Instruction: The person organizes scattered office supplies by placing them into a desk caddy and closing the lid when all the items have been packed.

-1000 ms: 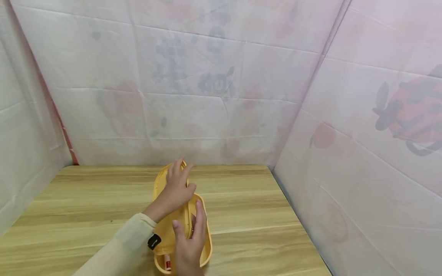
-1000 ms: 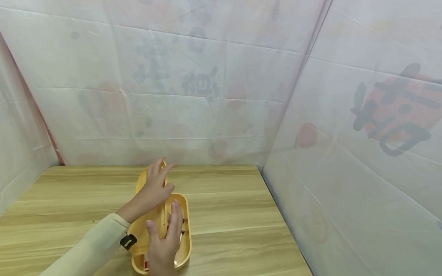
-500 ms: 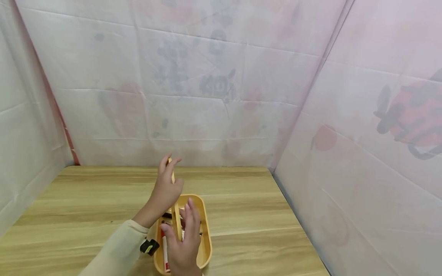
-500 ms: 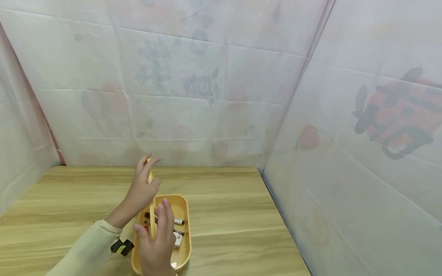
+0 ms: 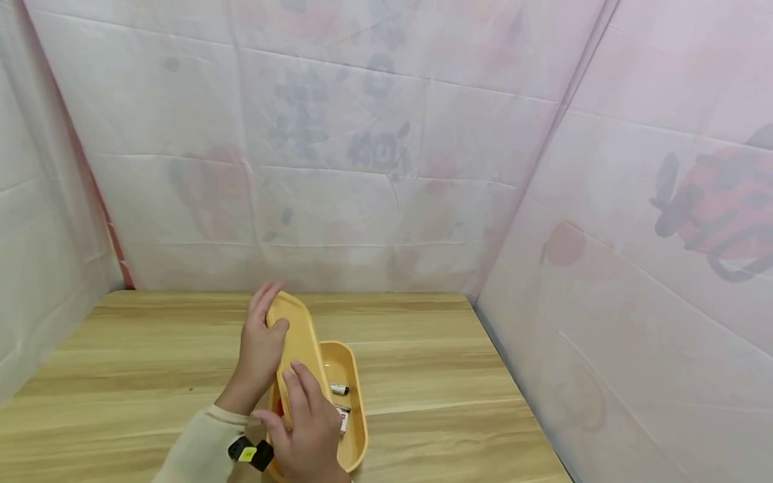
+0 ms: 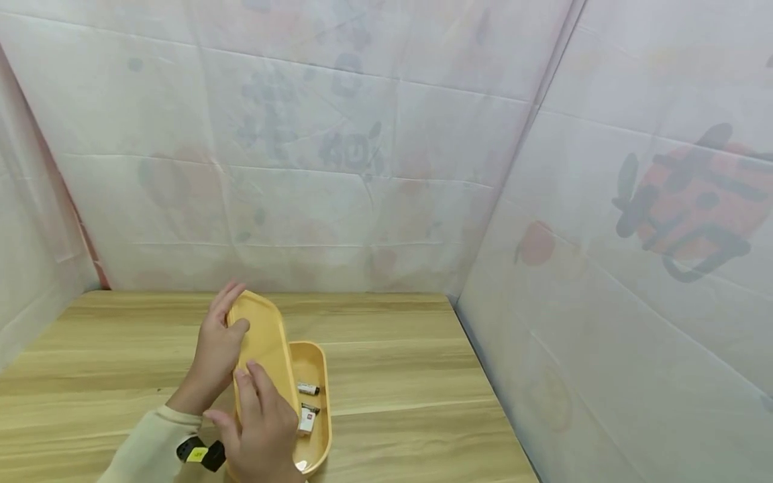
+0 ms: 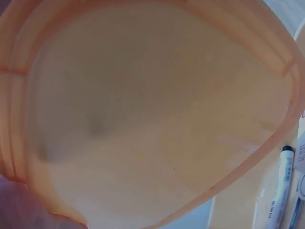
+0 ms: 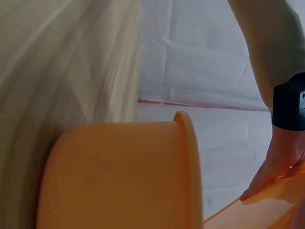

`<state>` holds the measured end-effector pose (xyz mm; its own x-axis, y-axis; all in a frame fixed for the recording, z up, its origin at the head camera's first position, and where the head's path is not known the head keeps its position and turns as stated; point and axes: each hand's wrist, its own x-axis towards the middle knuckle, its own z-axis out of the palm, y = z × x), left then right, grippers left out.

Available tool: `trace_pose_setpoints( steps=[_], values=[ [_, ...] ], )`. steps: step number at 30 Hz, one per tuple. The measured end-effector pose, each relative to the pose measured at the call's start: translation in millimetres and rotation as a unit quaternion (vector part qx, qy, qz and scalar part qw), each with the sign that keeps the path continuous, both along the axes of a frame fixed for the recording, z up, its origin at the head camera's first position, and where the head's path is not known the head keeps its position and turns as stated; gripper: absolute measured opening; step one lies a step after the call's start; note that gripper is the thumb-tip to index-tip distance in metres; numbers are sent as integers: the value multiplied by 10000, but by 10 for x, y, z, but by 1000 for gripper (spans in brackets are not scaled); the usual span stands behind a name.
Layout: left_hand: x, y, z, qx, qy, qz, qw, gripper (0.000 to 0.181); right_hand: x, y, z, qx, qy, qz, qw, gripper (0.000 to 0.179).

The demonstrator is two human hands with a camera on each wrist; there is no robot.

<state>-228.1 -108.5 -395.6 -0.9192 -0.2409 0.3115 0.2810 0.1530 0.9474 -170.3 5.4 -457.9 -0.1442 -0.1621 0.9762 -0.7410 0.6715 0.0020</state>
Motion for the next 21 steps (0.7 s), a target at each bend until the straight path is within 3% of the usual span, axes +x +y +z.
trace_pose_setpoints(
  steps=[3, 5, 8, 10, 12, 14, 15, 17, 18, 19, 21],
  values=[
    [18, -22, -49, 169, -220, 67, 9996, 61, 14, 11, -16, 134, 16, 88, 9999, 51],
    [29, -42, -81, 280, -318, 123, 9990, 63, 15, 48, -15, 233, -153, 379, 9989, 49],
    [49, -87, -122, 510, -414, 186, 9977, 64, 8, 158, 5, 318, -794, 994, 9914, 45],
    [60, -122, -135, 665, -497, 192, 9964, 65, -18, 267, 33, 231, -1552, 1540, 9755, 42],
    [69, -156, -137, 842, -586, 145, 9946, 66, -64, 389, 64, -89, -2489, 2077, 9460, 42],
    [76, -184, -136, 979, -723, 93, 9925, 68, -129, 519, 86, -611, -3495, 2517, 9004, 45],
    [83, -198, -135, 1042, -818, 55, 9912, 69, -162, 586, 92, -914, -4029, 2634, 8717, 46],
    [93, -228, -140, 1297, -1011, -33, 9864, 70, -235, 705, 88, -1509, -4796, 2682, 8218, 46],
    [103, -245, -141, 1453, -1083, -114, 9834, 71, -268, 756, 82, -1760, -5067, 2654, 8011, 45],
    [110, -257, -141, 1626, -1149, -192, 9798, 71, -299, 807, 66, -1957, -5295, 2557, 7848, 46],
    [122, -279, -138, 1988, -1215, -353, 9718, 72, -353, 882, 34, -2266, -5511, 2440, 7651, 48]
  ],
)
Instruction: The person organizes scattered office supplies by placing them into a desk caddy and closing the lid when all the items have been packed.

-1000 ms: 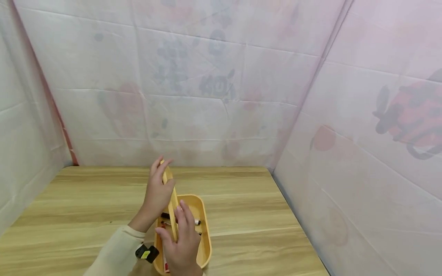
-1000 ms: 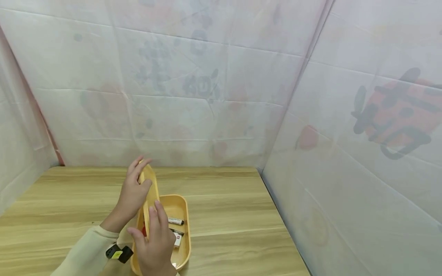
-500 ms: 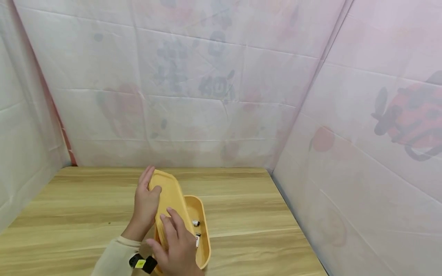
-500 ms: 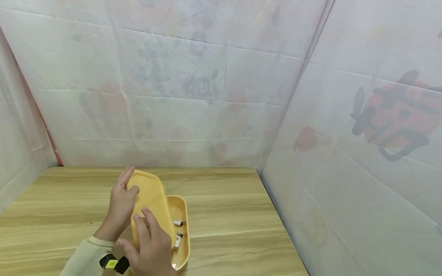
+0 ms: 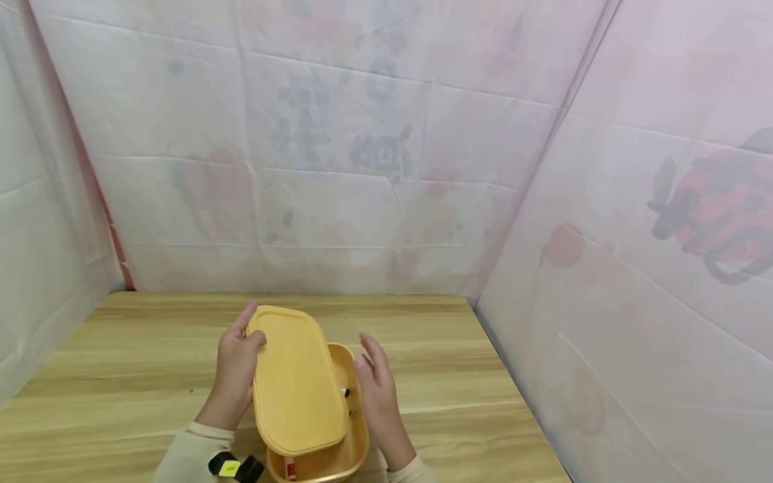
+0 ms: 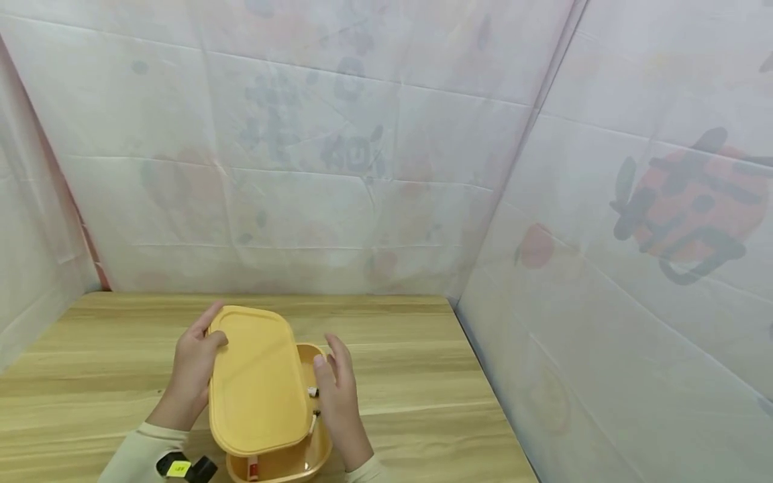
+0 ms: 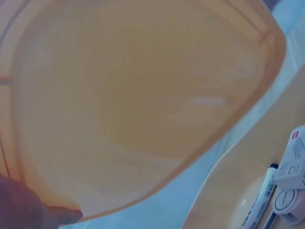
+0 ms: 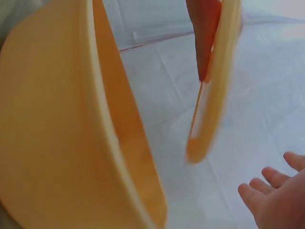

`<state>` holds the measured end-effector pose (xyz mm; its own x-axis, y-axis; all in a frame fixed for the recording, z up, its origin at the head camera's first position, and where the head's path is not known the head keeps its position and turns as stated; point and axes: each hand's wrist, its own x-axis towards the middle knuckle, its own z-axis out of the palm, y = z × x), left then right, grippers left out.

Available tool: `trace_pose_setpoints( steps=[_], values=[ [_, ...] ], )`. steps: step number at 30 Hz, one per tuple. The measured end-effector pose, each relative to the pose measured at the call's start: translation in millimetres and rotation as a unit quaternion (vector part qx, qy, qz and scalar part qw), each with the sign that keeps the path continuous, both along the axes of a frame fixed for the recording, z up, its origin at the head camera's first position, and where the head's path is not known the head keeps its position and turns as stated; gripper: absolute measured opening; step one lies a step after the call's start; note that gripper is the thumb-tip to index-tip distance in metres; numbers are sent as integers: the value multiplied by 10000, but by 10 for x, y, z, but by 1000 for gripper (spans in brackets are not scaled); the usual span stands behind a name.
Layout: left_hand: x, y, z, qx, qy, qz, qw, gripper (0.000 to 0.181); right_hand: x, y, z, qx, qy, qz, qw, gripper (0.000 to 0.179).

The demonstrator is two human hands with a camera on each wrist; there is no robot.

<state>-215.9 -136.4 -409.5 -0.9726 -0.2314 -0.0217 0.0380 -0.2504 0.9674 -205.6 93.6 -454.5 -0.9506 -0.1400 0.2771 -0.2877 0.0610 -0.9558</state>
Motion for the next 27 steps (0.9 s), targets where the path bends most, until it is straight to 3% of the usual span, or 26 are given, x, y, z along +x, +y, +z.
trace_pose_setpoints(
  steps=[4, 7, 11, 14, 21, 25, 27],
  values=[
    [8, -24, 0, 545, 93, -214, 9982, 72, -62, 58, -91, -345, -345, -135, 9987, 53],
    [4, -22, -33, 793, 123, -375, 9961, 71, -62, 44, -140, -855, -622, 48, 9944, 54],
    [10, -4, -92, 922, 92, -479, 9945, 70, -15, -13, -149, -1500, -902, 320, 9840, 57],
    [18, 12, -141, 855, 18, -524, 9950, 71, 39, -51, -140, -1568, -954, 282, 9826, 57],
    [22, 30, -245, 317, -177, -590, 9976, 67, 145, -66, -172, -1457, -1055, 88, 9837, 53],
    [23, 27, -334, -585, -217, -676, 9958, 59, 198, -63, -195, -1376, -984, -18, 9856, 52],
    [14, 24, -390, -1176, -13, -778, 9900, 58, 218, -62, -196, -1282, -919, -116, 9874, 50]
  ],
)
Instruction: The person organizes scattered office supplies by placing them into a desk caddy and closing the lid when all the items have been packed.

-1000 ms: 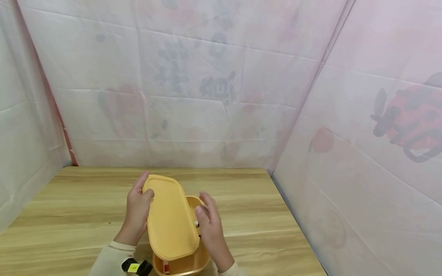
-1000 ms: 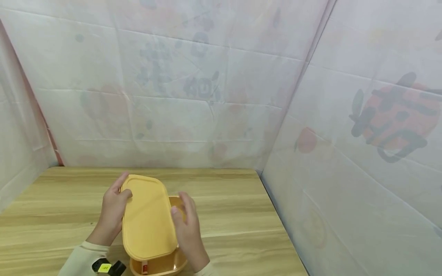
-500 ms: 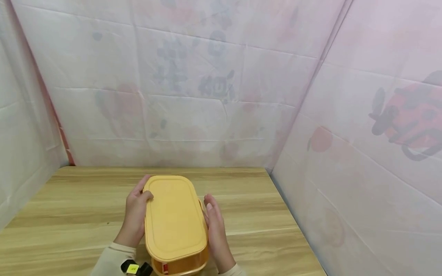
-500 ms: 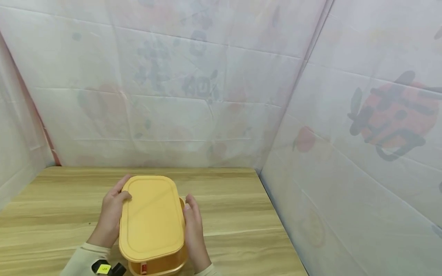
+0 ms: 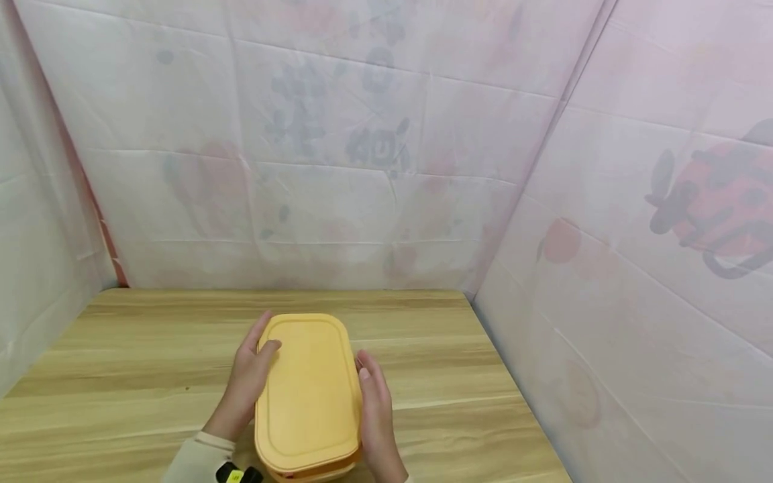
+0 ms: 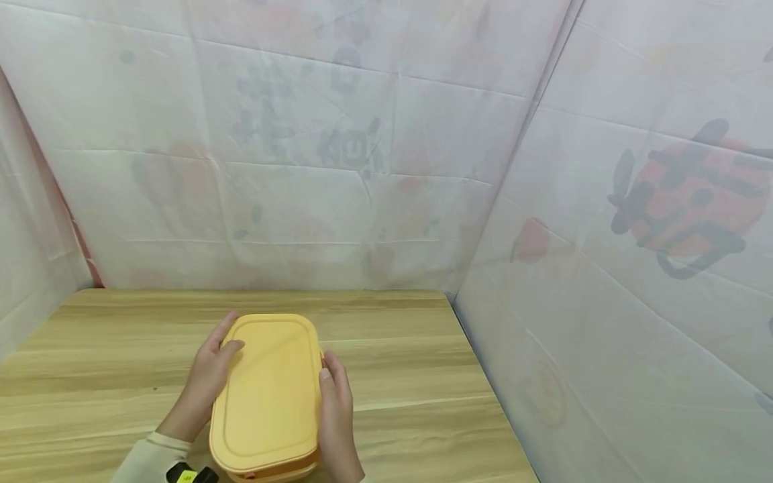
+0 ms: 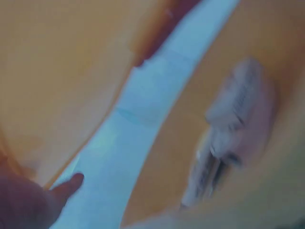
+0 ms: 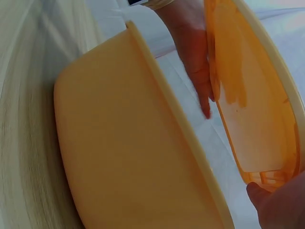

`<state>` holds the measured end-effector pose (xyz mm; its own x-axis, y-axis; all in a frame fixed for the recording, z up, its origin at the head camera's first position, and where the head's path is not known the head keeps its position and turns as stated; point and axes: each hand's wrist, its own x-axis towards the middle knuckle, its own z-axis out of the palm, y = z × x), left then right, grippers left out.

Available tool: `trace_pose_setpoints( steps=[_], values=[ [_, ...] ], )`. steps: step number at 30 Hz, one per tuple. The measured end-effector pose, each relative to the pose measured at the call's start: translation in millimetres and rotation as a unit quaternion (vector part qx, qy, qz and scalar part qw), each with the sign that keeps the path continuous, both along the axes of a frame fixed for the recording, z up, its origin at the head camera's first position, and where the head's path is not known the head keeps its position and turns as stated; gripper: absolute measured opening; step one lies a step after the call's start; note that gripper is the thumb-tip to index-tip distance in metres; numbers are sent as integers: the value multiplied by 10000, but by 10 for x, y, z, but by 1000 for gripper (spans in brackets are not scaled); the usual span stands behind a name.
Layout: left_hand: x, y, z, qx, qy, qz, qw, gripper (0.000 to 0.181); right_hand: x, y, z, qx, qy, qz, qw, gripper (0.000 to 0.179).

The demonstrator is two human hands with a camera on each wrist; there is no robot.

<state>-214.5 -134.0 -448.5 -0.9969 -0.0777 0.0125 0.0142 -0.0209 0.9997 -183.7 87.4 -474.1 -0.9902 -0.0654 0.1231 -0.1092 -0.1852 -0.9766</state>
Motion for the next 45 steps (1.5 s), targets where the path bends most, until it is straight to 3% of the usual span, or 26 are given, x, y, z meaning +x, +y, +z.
trace_pose_setpoints(
  steps=[3, 6, 14, 22, 29, 37, 45],
  values=[
    [-25, -1, -74, -721, 380, -126, 9966, 59, 16, 0, 7, 197, 84, -102, 9997, 48],
    [-67, 4, -136, -1059, 692, -249, 9917, 60, 25, 4, 1, 337, 180, -19, 9993, 49],
    [-151, 46, -376, -1672, 738, -192, 9830, 68, 55, 21, -118, 538, 276, 364, 9975, 52],
    [-136, 105, -503, -1836, 578, -125, 9812, 70, 82, 21, -211, 655, -237, 217, 9973, 54],
    [-86, 142, -534, -1843, 361, -78, 9822, 71, 114, 14, -290, 875, -352, 85, 9955, 59],
    [-73, 136, -585, -1959, 126, -258, 9802, 74, 131, 11, -406, 923, -421, 139, 9947, 61],
    [-87, 110, -658, -2018, -66, -334, 9788, 76, 129, -16, -416, 1095, -483, -7, 9928, 59]
  ],
)
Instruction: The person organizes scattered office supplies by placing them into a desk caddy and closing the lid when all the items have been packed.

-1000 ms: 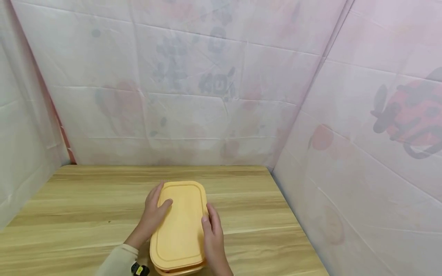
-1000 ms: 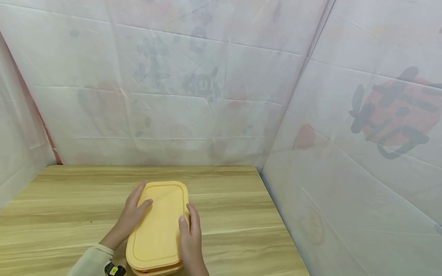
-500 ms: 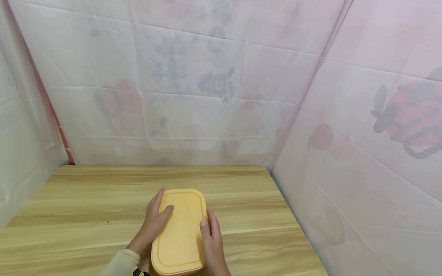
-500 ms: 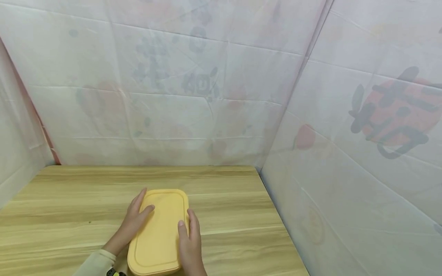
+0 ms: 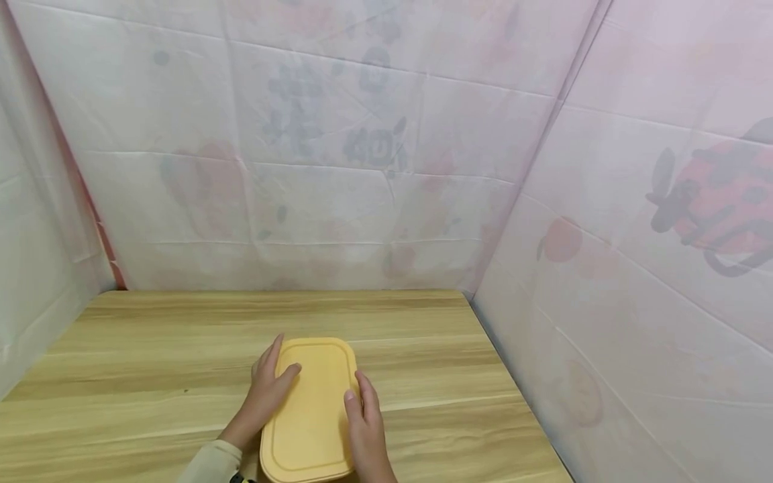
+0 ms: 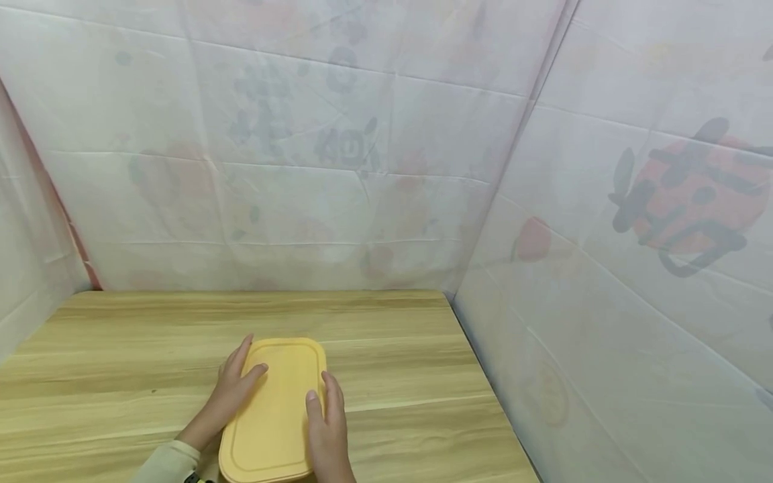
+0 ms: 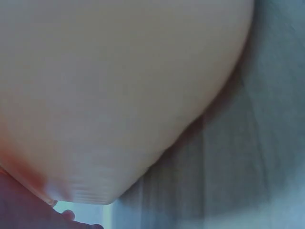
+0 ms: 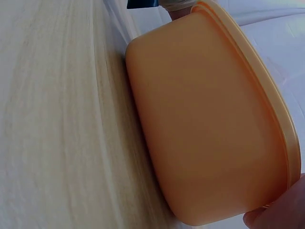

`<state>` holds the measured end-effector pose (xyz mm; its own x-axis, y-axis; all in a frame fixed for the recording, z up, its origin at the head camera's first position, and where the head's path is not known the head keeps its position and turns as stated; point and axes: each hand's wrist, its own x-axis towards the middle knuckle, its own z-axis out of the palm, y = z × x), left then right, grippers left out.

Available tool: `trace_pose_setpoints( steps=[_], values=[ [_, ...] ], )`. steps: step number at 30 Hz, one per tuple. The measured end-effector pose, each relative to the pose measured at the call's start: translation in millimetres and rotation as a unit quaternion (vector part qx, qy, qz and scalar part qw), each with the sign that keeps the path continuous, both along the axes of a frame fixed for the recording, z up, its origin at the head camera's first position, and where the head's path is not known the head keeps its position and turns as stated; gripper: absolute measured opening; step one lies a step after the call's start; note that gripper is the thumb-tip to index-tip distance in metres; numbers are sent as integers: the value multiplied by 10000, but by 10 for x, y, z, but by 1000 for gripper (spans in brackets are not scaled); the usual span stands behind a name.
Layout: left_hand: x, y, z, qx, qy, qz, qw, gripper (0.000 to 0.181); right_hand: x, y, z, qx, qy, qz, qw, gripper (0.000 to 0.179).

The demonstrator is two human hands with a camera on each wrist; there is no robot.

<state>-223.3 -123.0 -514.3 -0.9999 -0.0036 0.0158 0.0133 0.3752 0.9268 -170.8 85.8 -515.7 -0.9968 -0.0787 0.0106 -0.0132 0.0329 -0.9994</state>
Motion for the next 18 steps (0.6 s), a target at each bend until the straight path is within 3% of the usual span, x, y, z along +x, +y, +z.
trace_pose_setpoints(
  steps=[18],
  values=[
    [19, -21, -71, -322, -325, 19, 9989, 83, -40, -12, -69, 416, 131, 87, 9990, 64]
  ],
)
